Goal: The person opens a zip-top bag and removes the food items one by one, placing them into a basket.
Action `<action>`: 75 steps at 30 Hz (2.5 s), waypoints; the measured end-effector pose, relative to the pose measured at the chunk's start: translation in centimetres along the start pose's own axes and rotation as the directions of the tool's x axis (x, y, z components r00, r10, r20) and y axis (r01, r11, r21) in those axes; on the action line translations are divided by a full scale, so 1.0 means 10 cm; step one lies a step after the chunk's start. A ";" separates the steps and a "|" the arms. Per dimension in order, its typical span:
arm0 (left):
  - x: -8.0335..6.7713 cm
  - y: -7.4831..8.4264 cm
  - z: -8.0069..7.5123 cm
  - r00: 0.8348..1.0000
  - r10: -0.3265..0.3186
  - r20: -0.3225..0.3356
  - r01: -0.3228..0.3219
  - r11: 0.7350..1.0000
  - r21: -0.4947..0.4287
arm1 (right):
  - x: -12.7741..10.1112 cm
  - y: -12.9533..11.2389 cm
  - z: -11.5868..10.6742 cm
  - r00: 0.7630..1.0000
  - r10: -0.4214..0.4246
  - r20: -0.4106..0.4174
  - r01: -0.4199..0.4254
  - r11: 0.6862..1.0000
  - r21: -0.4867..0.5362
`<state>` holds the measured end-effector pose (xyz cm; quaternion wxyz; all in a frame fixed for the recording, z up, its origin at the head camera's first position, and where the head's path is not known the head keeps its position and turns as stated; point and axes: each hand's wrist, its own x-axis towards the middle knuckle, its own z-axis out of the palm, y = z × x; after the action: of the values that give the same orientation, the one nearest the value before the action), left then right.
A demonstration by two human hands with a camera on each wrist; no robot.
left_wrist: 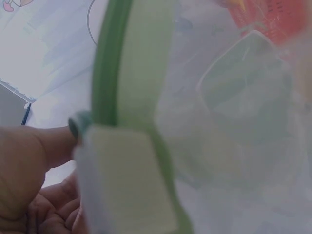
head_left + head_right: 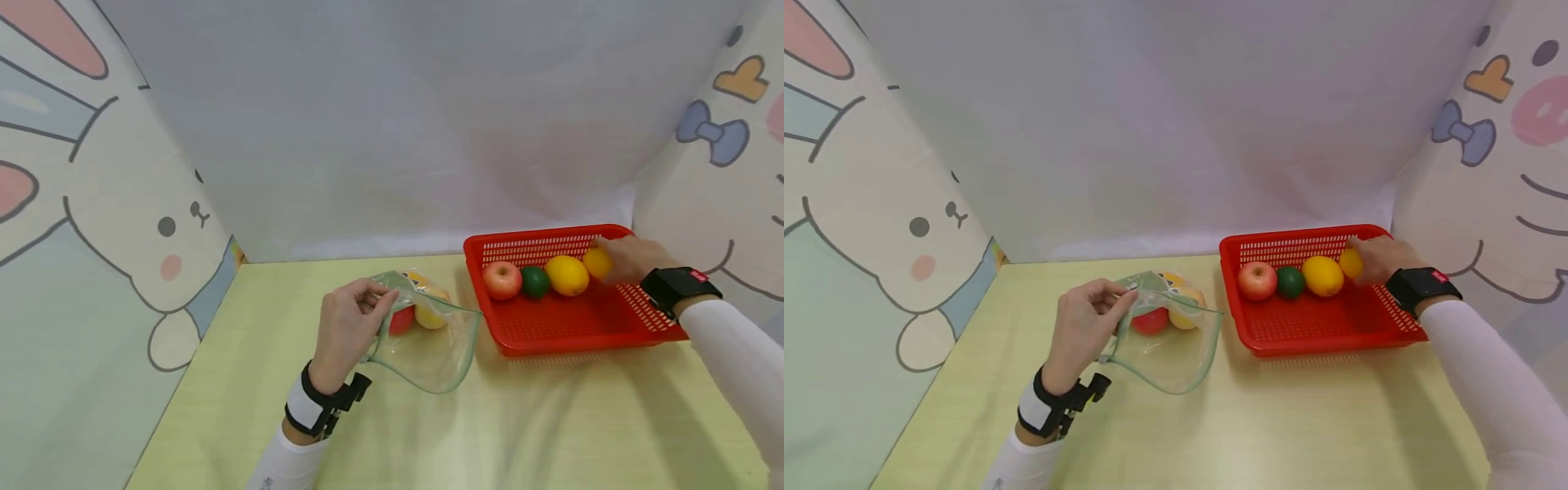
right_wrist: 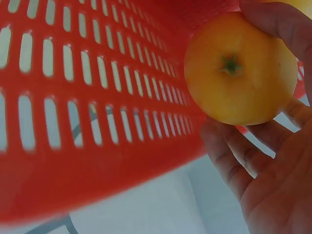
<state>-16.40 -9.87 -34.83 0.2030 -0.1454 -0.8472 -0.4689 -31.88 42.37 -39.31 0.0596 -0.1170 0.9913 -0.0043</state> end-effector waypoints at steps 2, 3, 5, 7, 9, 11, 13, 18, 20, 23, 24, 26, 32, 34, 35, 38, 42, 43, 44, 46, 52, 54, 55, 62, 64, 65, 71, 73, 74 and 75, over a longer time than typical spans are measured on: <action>0.00 0.00 0.00 1.000 0.001 0.002 -0.001 1.000 -0.003 | 0.03 0.02 0.04 1.000 0.000 0.000 0.000 1.000 -0.003; 0.00 0.01 0.00 1.000 0.002 0.003 -0.002 1.000 -0.003 | 0.05 0.02 0.06 1.000 0.004 0.008 -0.005 1.000 0.004; 0.00 0.01 0.00 1.000 0.002 0.003 -0.002 1.000 -0.001 | 0.08 0.02 0.10 1.000 0.005 0.020 -0.006 1.000 0.016; 0.00 0.01 0.00 1.000 0.001 0.004 -0.001 1.000 0.003 | 0.10 0.01 0.12 1.000 -0.001 0.024 0.000 1.000 0.027; 0.00 0.01 -0.01 1.000 -0.001 0.005 0.001 1.000 0.008 | 0.12 -0.01 0.14 1.000 -0.005 0.022 0.004 1.000 0.030; 0.00 0.02 -0.01 1.000 -0.001 0.007 0.001 1.000 0.013 | 0.11 -0.03 0.13 1.000 -0.004 0.013 0.004 0.999 0.033; 0.00 0.02 -0.01 1.000 0.003 0.008 -0.003 1.000 0.018 | 0.09 -0.04 0.13 1.000 0.004 0.015 -0.005 0.999 0.042; 0.00 0.03 0.00 1.000 0.002 0.008 -0.002 1.000 0.019 | 0.04 -0.07 0.12 0.999 0.031 0.037 -0.033 0.998 0.054; 0.00 0.03 0.00 1.000 -0.004 0.010 0.004 1.000 0.015 | 0.02 -0.08 0.11 0.999 0.029 0.035 -0.031 0.999 0.043; -0.01 0.03 0.00 1.000 -0.008 0.012 0.008 1.000 0.013 | -0.01 -0.10 0.09 1.000 0.021 0.023 -0.022 0.999 0.029; -0.01 0.03 0.00 1.000 -0.009 0.012 0.009 1.000 0.012 | -0.02 -0.10 0.08 1.000 0.019 0.020 -0.019 0.999 0.026; -0.01 0.03 0.00 1.000 -0.012 0.014 0.012 1.000 0.008 | -0.05 -0.10 0.06 1.000 0.010 0.015 -0.011 1.000 0.019; -0.01 0.03 0.01 1.000 -0.012 0.014 0.012 1.000 0.008 | -0.15 -0.21 -0.08 0.998 -0.042 -0.041 0.042 0.999 -0.002; -0.01 0.02 0.01 1.000 -0.011 0.012 0.011 1.000 0.010 | -0.18 -0.35 -0.18 0.996 -0.060 -0.066 0.060 0.998 -0.002; -0.01 0.02 0.01 1.000 -0.011 0.011 0.011 1.000 0.011 | -0.19 -0.44 -0.24 0.995 -0.066 -0.076 0.066 0.998 -0.003; -0.01 0.02 0.01 1.000 -0.015 0.008 0.015 1.000 0.014 | -0.26 -0.83 -0.41 0.989 -0.100 -0.107 0.100 0.995 -0.002; -0.02 0.02 0.01 1.000 -0.023 0.008 0.023 1.000 0.013 | -0.43 -1.41 -0.60 0.960 -0.209 -0.189 0.207 0.978 -0.030; -0.02 0.02 0.01 1.000 -0.023 0.008 0.023 1.000 0.011 | -0.49 -1.55 -0.63 0.946 -0.242 -0.216 0.239 0.970 -0.038; -0.02 0.02 0.01 1.000 -0.022 0.009 0.022 1.000 0.010 | -0.54 -1.69 -0.65 0.926 -0.281 -0.252 0.278 0.959 -0.048; -0.02 0.02 0.01 1.000 -0.015 0.007 0.015 1.000 0.008 | -0.66 -1.96 -0.67 0.880 -0.327 -0.344 0.328 0.943 -0.058; -0.01 0.02 0.01 1.000 0.029 -0.005 -0.029 0.999 0.023 | -0.94 -2.72 -0.53 0.614 -0.380 -0.692 0.442 0.892 -0.097; -0.01 0.02 0.01 1.000 0.021 -0.004 -0.021 1.000 0.016 | -1.00 -2.93 -0.45 0.529 -0.427 -0.734 0.503 0.854 -0.134; -0.01 0.02 0.01 1.000 0.017 0.000 -0.017 1.000 0.013 | -1.02 -3.03 -0.40 0.503 -0.451 -0.738 0.528 0.836 -0.150; -0.01 0.03 0.00 1.000 -0.005 0.007 0.005 1.000 0.000 | -0.89 -3.55 -0.05 0.623 -0.532 -0.573 0.542 0.822 -0.174; -0.01 0.02 0.00 1.000 -0.006 0.009 0.006 1.000 -0.004 | -0.78 -3.64 0.01 0.737 -0.511 -0.443 0.509 0.850 -0.134; -0.01 0.03 0.00 1.000 -0.005 0.009 0.005 1.000 -0.006 | -0.72 -3.68 0.04 0.785 -0.490 -0.379 0.484 0.867 -0.119; 0.00 0.02 0.00 1.000 0.002 0.003 -0.002 1.000 -0.016 | -0.36 -3.80 0.34 0.846 -0.468 -0.257 0.447 0.884 -0.137; 0.00 0.03 0.00 1.000 0.006 0.003 -0.006 1.000 -0.017 | -0.29 -3.81 0.42 0.825 -0.497 -0.269 0.450 0.866 -0.220; 0.00 0.03 0.00 1.000 0.008 0.004 -0.008 1.000 -0.017 | -0.27 -3.82 0.45 0.817 -0.508 -0.272 0.447 0.856 -0.259; 0.00 0.03 0.00 1.000 0.011 0.005 -0.011 1.000 -0.017 | -0.24 -3.83 0.46 0.807 -0.522 -0.277 0.442 0.844 -0.302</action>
<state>-16.25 -9.68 -34.62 0.2022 -0.1530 -0.8428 -0.4747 -20.15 5.73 -42.73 -0.1334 -0.3696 0.9168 0.0711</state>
